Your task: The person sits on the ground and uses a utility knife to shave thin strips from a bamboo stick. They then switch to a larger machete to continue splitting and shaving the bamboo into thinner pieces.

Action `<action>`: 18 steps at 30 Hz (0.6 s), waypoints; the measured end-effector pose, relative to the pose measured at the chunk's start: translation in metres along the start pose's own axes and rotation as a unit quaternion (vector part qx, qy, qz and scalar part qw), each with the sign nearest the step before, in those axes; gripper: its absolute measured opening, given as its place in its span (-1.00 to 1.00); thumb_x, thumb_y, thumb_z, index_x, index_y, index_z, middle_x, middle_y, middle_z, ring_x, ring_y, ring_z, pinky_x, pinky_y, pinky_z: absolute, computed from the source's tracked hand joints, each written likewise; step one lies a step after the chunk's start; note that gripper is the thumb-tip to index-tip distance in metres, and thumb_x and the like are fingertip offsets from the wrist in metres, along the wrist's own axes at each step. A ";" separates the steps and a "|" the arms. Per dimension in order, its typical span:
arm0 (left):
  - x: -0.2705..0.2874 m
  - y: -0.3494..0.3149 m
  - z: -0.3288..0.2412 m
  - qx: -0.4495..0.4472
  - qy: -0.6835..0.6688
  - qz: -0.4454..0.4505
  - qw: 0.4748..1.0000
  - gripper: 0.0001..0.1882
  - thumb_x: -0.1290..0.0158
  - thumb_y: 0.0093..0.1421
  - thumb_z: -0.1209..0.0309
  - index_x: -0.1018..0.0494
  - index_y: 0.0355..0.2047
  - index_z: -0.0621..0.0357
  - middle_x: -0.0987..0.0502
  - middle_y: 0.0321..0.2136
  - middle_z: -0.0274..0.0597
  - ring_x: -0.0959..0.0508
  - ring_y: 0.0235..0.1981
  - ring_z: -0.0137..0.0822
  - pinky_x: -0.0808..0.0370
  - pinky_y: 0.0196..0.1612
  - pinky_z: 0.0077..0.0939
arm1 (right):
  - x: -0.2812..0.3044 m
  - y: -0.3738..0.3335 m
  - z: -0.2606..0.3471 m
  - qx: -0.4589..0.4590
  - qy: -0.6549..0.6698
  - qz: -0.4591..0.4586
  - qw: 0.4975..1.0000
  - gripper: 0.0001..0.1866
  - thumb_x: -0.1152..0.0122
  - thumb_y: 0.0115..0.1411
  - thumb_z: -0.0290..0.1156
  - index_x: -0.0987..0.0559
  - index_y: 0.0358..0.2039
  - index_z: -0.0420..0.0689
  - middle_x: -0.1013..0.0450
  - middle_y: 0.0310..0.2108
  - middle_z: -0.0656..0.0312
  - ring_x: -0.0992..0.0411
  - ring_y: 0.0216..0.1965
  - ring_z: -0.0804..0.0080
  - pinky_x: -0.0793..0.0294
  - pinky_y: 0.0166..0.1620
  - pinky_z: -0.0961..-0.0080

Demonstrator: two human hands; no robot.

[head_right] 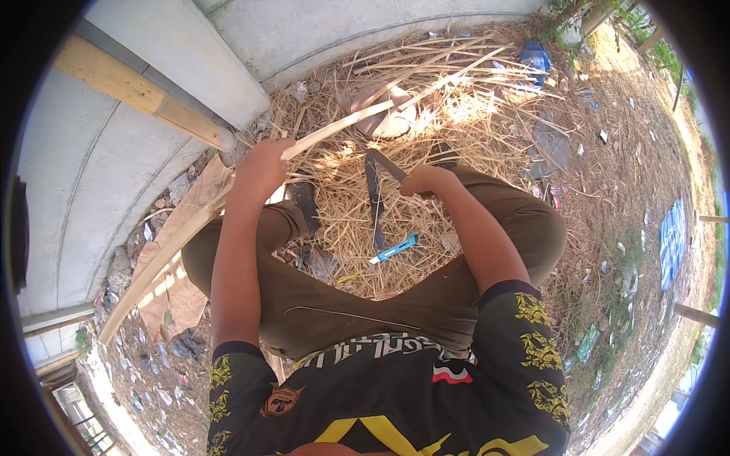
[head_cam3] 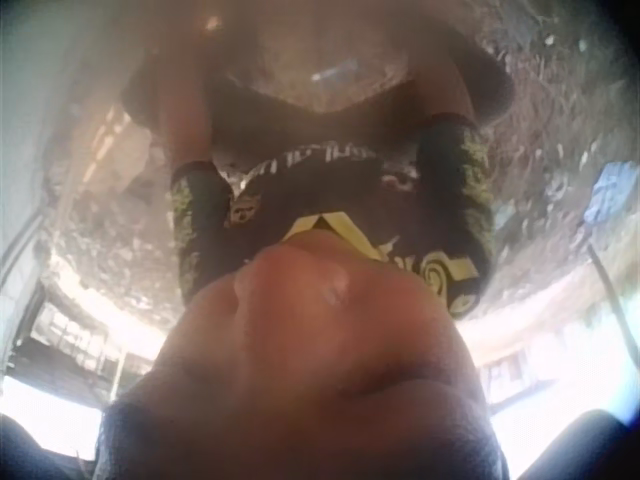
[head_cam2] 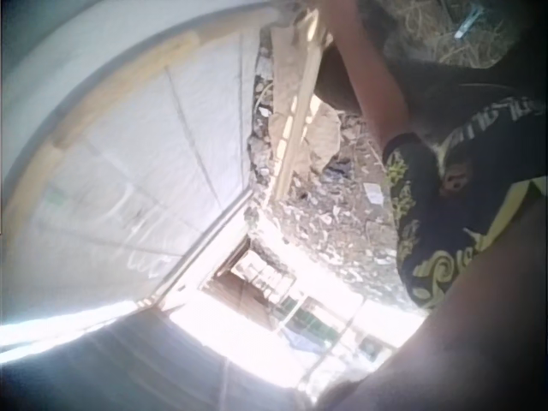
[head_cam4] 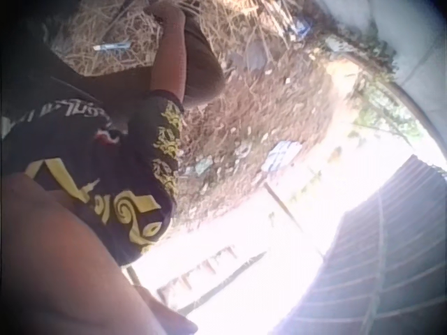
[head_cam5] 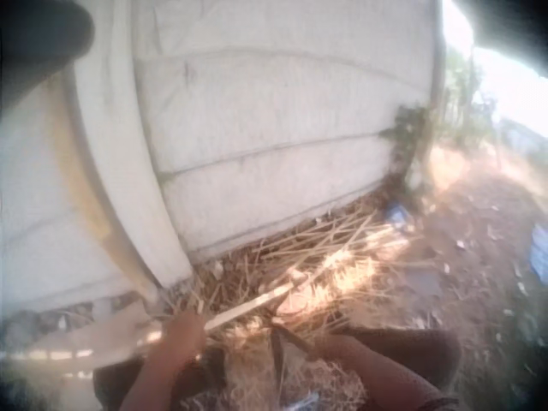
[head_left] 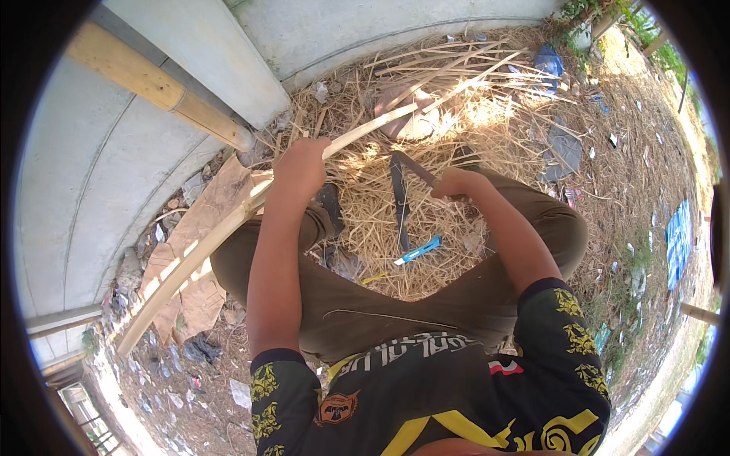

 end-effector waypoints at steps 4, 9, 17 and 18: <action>-0.005 -0.012 0.002 0.014 -0.009 0.026 1.000 -0.56 -0.11 0.22 0.45 -0.52 0.14 -0.08 -0.59 -0.12 -0.01 -0.60 -0.06 0.00 -0.53 0.01 -0.09 | 0.065 -0.083 0.043 0.006 -0.191 -0.124 0.974 -0.71 -0.32 0.05 -0.25 -0.73 -0.26 -0.13 -0.65 -0.31 0.07 -0.65 -0.27 0.16 -0.61 -0.22 0.23; -0.001 -0.007 -0.005 0.011 0.010 0.025 1.000 -0.57 -0.08 0.22 0.46 -0.54 0.12 -0.03 -0.60 -0.18 0.02 -0.61 -0.11 0.02 -0.54 -0.02 -0.09 | 0.096 -0.122 0.028 -0.061 -0.160 -0.278 0.945 -0.72 -0.23 0.12 -0.22 -0.72 -0.26 -0.12 -0.65 -0.23 0.05 -0.64 -0.17 0.05 -0.61 -0.14 0.21; 0.028 -0.023 -0.022 0.060 0.007 0.038 0.997 -0.56 -0.13 0.16 0.37 -0.59 0.09 0.00 -0.59 -0.33 0.07 -0.60 -0.17 0.03 -0.53 -0.07 -0.08 | 0.087 -0.109 0.028 0.000 0.174 -0.268 0.948 -0.59 -0.28 0.19 -0.07 -0.66 -0.23 -0.21 -0.60 -0.33 -0.07 -0.64 -0.32 0.04 -0.58 -0.23 0.19; 0.029 -0.028 -0.025 0.050 0.026 0.048 0.997 -0.56 -0.12 0.17 0.38 -0.58 0.09 0.00 -0.59 -0.33 0.05 -0.61 -0.21 0.02 -0.54 -0.10 -0.09 | 0.082 -0.108 0.042 0.028 0.228 -0.267 0.936 -0.59 -0.30 0.20 -0.07 -0.66 -0.24 -0.22 -0.59 -0.35 -0.08 -0.65 -0.36 0.08 -0.58 -0.27 0.21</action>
Point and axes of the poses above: each hand's wrist, its own y-axis towards the middle knuckle, its own x-axis out of the back of the hand, z = x × y, the point moved 5 cm from there along y, towards the middle knuckle
